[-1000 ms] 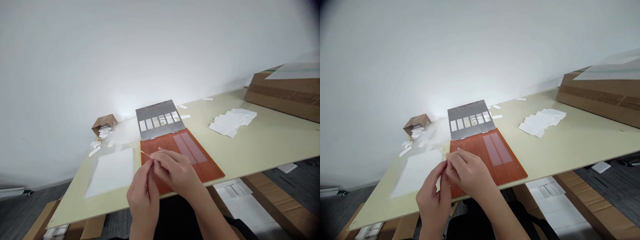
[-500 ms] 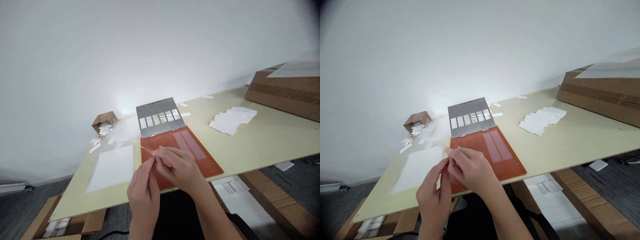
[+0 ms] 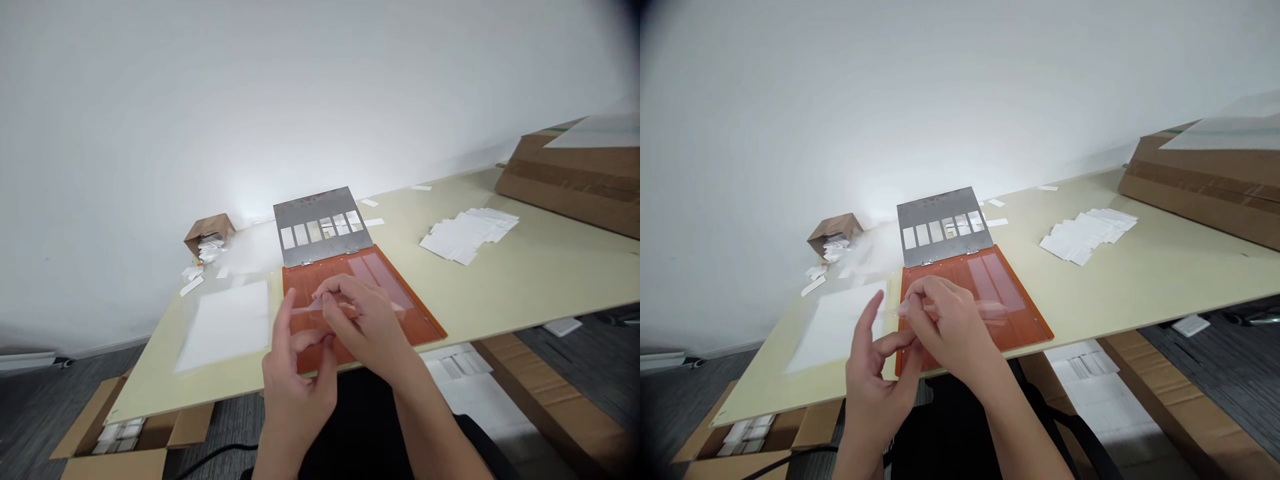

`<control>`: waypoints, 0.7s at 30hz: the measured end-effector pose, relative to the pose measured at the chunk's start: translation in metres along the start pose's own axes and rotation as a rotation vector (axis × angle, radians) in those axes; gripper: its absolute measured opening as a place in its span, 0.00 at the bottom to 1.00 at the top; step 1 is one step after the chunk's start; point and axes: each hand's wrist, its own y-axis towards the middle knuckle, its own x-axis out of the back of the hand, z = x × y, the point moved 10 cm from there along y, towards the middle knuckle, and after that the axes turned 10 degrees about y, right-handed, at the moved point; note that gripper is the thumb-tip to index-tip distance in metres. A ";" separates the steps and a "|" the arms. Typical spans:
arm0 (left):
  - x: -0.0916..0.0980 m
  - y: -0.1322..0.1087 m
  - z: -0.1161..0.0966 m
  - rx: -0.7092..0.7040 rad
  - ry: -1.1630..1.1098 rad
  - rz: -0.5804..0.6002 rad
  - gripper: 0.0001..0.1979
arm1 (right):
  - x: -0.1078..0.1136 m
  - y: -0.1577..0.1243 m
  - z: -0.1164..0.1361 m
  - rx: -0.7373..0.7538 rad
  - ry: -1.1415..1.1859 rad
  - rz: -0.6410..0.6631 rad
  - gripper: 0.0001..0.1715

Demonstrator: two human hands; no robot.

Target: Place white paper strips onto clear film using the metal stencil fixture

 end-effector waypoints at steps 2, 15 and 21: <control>-0.003 0.000 0.000 0.000 0.010 0.041 0.31 | -0.001 0.001 -0.002 -0.026 -0.013 0.034 0.06; -0.009 -0.015 0.009 0.002 0.031 0.109 0.26 | 0.014 0.012 -0.032 -0.227 -0.217 0.064 0.08; -0.012 -0.039 0.017 -0.072 0.094 0.212 0.28 | 0.035 0.024 -0.074 -0.380 -0.277 0.060 0.12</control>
